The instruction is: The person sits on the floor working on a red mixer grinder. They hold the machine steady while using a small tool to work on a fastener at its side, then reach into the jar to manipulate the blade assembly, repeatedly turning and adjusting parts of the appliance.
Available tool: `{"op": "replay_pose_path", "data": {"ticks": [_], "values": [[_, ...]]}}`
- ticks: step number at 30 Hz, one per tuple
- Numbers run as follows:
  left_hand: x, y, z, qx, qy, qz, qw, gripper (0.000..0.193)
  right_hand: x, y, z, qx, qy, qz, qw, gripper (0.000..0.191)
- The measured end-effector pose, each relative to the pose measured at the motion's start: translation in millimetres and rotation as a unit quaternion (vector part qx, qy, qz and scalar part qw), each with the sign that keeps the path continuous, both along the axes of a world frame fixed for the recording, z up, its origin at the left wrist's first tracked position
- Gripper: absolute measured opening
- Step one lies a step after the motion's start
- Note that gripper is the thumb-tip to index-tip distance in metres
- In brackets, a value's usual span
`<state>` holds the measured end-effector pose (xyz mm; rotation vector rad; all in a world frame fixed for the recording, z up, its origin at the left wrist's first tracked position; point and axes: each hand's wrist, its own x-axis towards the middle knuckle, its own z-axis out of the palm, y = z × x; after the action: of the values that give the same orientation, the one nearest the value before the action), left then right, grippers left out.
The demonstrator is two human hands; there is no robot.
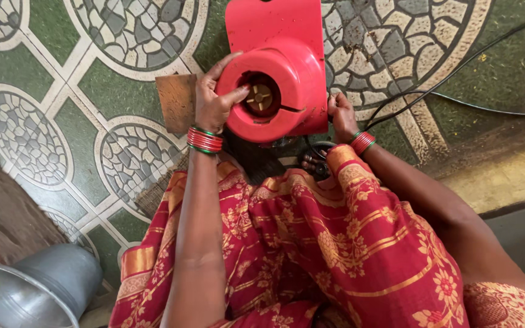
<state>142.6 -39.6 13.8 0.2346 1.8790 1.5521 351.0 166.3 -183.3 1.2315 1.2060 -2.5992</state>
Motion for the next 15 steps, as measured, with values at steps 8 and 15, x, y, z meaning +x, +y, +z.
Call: {"op": "replay_pose_path", "data": {"ticks": [8,15], "values": [[27,10,15,-0.184,0.256,0.057,0.947,0.098,-5,24,55,0.335,0.041,0.037,0.941,0.012],[74,51,51,-0.447,0.424,-0.076,0.784,0.125,-19,23,124,0.507,0.108,0.060,0.853,0.013]]}}
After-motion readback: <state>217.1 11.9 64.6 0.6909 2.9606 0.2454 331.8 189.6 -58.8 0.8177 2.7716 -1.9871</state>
